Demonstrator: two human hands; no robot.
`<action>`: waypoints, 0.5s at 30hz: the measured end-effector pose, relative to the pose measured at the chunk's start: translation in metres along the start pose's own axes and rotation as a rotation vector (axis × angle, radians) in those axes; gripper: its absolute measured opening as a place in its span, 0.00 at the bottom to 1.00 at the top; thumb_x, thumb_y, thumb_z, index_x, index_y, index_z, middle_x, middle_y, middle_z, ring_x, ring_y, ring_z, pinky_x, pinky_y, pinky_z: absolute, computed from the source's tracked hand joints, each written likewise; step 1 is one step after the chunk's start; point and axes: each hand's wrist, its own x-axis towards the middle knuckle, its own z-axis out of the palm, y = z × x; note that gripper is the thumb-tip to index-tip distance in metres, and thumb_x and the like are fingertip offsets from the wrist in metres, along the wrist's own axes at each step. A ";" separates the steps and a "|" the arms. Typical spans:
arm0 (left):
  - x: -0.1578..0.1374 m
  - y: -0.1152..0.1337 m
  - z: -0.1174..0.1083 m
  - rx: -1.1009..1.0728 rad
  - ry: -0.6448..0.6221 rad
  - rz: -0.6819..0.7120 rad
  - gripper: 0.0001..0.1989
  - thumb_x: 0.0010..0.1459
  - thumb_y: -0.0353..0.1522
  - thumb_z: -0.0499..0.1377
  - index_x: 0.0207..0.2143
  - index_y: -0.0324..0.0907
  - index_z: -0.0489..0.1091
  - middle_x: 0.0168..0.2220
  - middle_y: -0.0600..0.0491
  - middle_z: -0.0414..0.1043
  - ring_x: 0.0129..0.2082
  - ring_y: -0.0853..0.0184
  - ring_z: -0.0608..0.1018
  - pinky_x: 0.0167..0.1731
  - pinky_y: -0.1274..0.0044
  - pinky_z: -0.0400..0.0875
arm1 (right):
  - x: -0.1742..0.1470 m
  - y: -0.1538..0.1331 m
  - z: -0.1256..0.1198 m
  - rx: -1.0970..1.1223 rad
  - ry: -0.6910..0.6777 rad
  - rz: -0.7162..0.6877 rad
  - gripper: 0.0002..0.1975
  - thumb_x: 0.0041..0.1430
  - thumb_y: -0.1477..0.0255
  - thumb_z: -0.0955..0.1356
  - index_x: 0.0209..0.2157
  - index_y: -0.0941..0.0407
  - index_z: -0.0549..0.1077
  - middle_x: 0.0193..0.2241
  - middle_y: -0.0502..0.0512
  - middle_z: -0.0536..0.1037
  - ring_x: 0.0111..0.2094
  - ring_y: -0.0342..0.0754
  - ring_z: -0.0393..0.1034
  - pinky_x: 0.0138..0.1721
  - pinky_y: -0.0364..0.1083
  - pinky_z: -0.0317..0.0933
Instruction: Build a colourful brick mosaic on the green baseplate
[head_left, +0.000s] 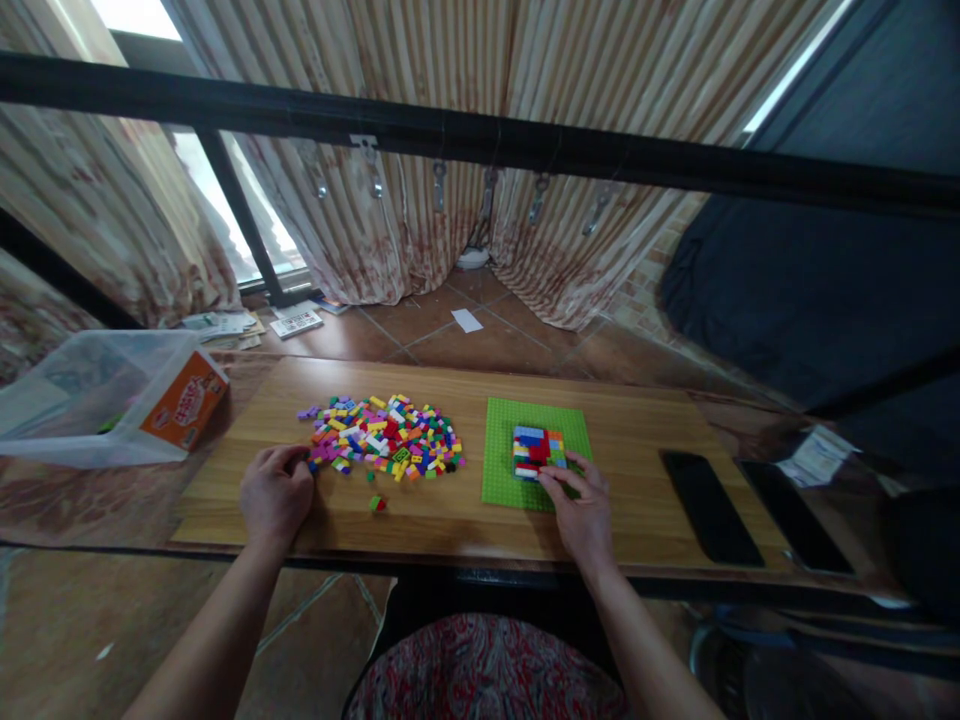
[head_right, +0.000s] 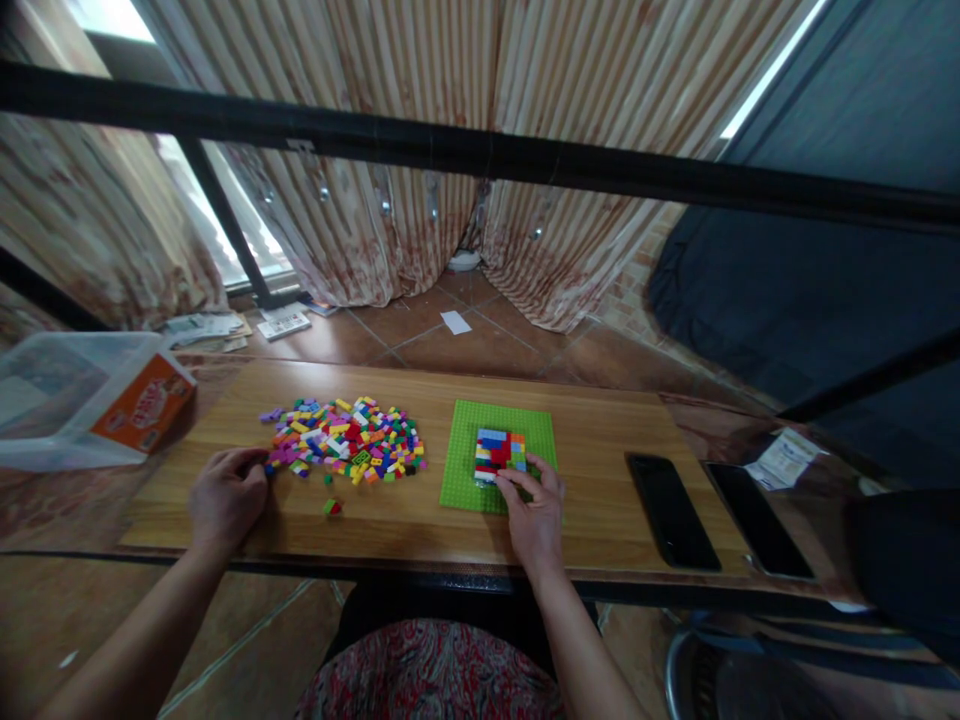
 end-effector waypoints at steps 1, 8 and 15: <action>0.000 0.000 0.000 0.002 0.000 -0.002 0.13 0.53 0.33 0.52 0.35 0.41 0.76 0.39 0.48 0.75 0.39 0.60 0.75 0.41 0.71 0.70 | 0.000 0.000 0.000 0.002 -0.001 0.004 0.12 0.54 0.58 0.68 0.31 0.49 0.80 0.47 0.56 0.72 0.51 0.54 0.62 0.52 0.56 0.53; -0.001 0.002 -0.002 -0.018 -0.001 0.005 0.13 0.53 0.32 0.52 0.34 0.42 0.76 0.38 0.49 0.74 0.37 0.61 0.75 0.40 0.71 0.70 | 0.006 -0.005 0.001 0.036 0.011 0.093 0.11 0.50 0.60 0.70 0.30 0.52 0.79 0.44 0.58 0.73 0.49 0.55 0.64 0.51 0.57 0.55; -0.001 0.001 -0.001 -0.002 -0.003 0.004 0.13 0.53 0.32 0.52 0.35 0.41 0.76 0.38 0.48 0.74 0.38 0.60 0.74 0.41 0.70 0.70 | 0.015 -0.006 0.006 0.084 -0.003 0.243 0.09 0.44 0.65 0.72 0.28 0.54 0.78 0.40 0.58 0.74 0.48 0.55 0.65 0.52 0.55 0.55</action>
